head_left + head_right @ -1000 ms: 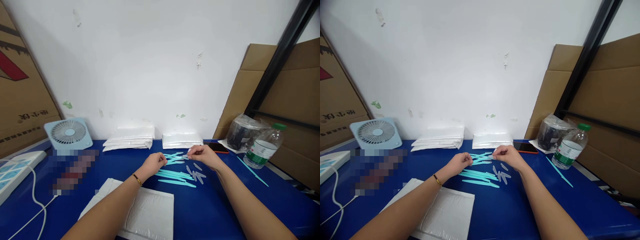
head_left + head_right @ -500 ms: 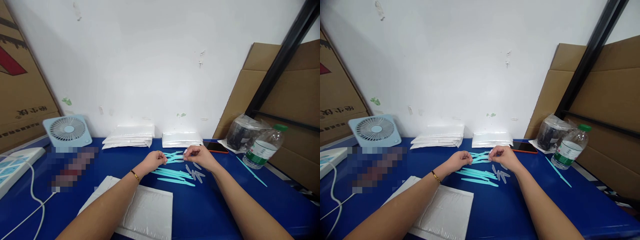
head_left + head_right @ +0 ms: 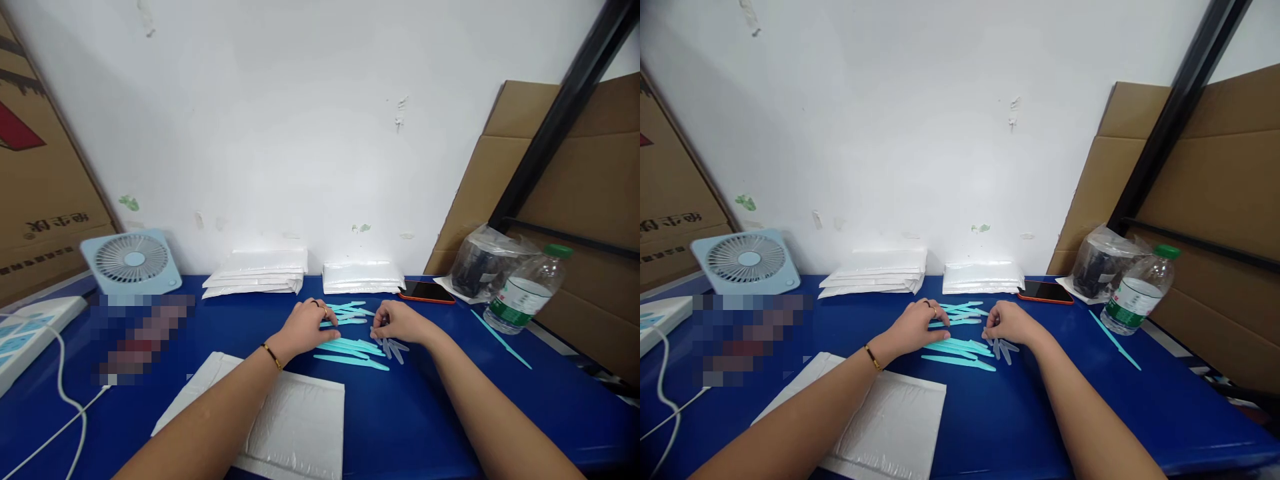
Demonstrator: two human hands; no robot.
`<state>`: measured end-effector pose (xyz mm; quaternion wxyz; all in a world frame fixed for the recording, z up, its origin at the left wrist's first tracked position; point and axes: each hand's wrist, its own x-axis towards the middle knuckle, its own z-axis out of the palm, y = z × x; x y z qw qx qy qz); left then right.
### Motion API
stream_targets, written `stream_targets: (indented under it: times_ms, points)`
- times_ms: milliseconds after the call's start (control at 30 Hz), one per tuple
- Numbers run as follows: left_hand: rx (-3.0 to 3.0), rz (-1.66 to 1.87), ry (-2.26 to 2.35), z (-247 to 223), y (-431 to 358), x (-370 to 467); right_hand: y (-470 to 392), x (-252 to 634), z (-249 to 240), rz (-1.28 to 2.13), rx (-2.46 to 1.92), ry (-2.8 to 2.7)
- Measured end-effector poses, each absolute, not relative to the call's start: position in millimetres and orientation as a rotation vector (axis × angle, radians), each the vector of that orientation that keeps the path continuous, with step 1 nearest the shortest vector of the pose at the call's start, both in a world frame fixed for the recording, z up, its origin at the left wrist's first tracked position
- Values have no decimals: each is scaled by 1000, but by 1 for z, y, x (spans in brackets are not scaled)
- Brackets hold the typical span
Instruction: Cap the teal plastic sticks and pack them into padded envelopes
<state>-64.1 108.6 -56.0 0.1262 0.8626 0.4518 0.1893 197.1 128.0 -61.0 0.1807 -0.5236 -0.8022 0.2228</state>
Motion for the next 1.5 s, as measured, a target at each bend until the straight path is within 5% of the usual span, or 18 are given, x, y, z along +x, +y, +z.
stream_targets:
  times_ms: [400,833,1233,1367,1500]
  points:
    - [2281,570,1263,-61,112,-66,125,213,-40,1155,-1303,-1964]
    - [1957,804,1232,-67,125,-66,116,200,-31,298,-929,-2132]
    - [2000,748,1290,-71,124,-64,118,174,-45,335,-841,-2218]
    - [2318,809,1491,-61,115,-65,126,179,-52,366,-1116,-2193]
    - [2519,514,1248,-53,105,-64,131,205,-49,372,-1554,-2174]
